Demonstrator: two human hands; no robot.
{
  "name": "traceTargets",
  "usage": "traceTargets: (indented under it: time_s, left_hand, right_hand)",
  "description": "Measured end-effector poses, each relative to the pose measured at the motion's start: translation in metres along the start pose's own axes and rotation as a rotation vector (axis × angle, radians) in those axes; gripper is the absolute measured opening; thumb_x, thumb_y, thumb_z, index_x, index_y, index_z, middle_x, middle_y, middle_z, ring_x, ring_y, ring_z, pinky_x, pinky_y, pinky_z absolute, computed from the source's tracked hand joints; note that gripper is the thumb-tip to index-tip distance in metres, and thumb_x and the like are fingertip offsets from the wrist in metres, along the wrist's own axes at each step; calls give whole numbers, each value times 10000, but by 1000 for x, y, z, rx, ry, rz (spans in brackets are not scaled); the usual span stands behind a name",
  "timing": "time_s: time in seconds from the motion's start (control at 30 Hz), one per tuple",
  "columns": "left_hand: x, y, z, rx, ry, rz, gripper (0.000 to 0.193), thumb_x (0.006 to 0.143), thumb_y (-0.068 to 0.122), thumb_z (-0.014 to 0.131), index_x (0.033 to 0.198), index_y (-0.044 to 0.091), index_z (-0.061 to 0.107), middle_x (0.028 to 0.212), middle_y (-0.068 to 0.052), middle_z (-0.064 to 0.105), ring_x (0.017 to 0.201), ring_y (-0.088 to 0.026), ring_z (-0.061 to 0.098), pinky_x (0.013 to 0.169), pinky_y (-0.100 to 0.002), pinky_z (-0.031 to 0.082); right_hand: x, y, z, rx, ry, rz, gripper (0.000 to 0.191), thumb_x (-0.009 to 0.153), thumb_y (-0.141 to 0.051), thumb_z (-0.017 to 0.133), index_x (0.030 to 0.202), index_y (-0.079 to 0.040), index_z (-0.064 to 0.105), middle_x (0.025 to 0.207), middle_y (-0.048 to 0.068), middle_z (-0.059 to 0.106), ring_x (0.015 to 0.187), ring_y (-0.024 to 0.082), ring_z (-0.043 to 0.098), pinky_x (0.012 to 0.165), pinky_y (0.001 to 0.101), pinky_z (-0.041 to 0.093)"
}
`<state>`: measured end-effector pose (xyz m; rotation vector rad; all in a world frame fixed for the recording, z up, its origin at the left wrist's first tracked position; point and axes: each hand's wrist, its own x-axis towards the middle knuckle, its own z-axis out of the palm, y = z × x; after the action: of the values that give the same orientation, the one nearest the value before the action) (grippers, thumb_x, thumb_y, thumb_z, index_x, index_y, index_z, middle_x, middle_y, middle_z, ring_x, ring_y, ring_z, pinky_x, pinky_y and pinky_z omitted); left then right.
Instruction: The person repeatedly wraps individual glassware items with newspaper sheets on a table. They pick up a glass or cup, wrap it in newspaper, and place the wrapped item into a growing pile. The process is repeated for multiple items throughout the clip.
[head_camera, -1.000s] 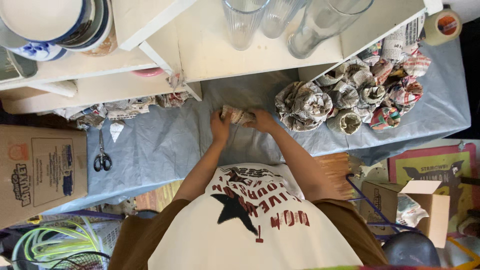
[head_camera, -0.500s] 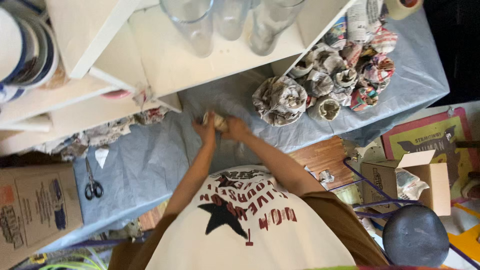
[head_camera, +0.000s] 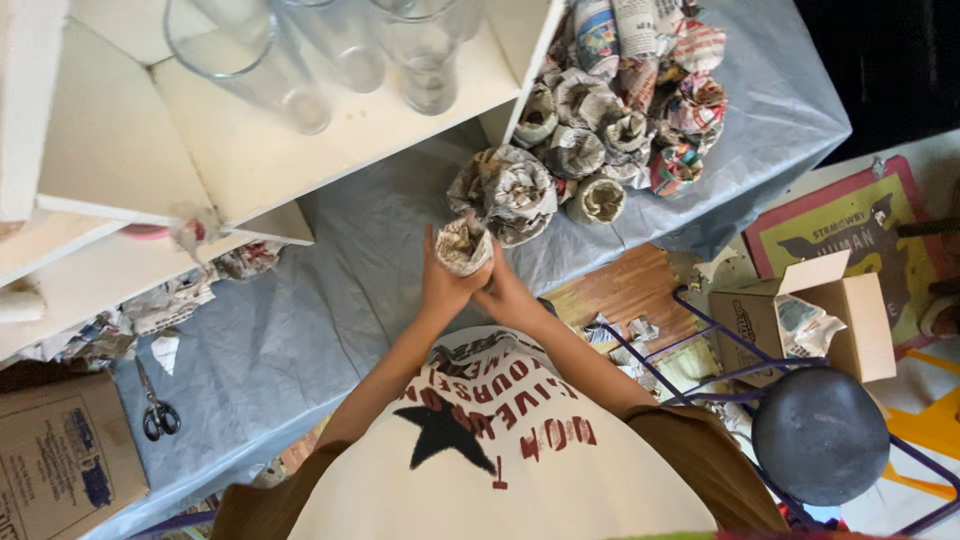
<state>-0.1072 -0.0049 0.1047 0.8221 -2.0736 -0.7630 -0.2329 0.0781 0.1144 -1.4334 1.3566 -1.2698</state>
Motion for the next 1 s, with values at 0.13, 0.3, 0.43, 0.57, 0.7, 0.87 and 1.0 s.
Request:
traceTargets:
  time_s: [0.13,0.3,0.43,0.57,0.7,0.87,1.0]
  left_hand:
    - [17,43,38,-699,57,-352,726,783,286,868,1378,58,519,1271,-93,650,1145,-246,660,1053,-439,496]
    - [30,67,69,-545,-153,-92,818,812,327,871,1474,58,473,1481,-176,506,1405,-285,477,1186,-452,379]
    - [40,54,86,-663,-203,-215,612,1006,336,667,1485,76,388,1532,-135,458,1456,-267,405,1212,-436,307]
    - [36,35,99,-598,-193,-318,271,1084,217,568,1323,89,554,1399,-103,607,1347,-246,562,1163,-402,426]
    - [30,27,111,-576,-225,-365,203,1069,146,567,1252,63,595,1284,-96,685,1228,-218,651,1062,-368,491]
    - [40,38,124,-473,-267,-326,261,1042,149,593,1289,67,608,1327,-110,638,1253,-249,641,1082,-376,517]
    - [64,58,143,-64,-242,122,531,987,222,628,1474,68,484,1580,-156,429,1470,-363,395,1210,-512,341]
  right_hand:
    - [-23,1,-52,-169,29,46,818,898,8,710,1588,-2,271,1571,242,444,1500,359,425,1218,407,353]
    - [-52,20,-108,-71,208,135,770,892,11,728,1536,-14,308,1472,197,531,1380,305,560,1154,390,463]
    - [-52,52,-168,60,542,109,922,850,14,798,1506,-24,151,1431,173,486,1322,249,559,1088,371,511]
    - [-29,92,-215,-110,606,36,840,910,5,785,1508,-17,197,1429,167,526,1333,273,592,1146,388,497]
    - [-11,120,-216,-353,609,140,765,876,-52,844,1439,-2,328,1330,200,612,1231,354,633,1037,412,501]
    - [-4,137,-204,-605,600,-3,782,791,-39,852,1422,14,395,1295,275,580,1174,465,603,1006,478,490]
    - [-6,149,-199,-511,594,126,770,832,-70,803,1468,9,375,1323,262,595,1217,457,597,1001,488,497]
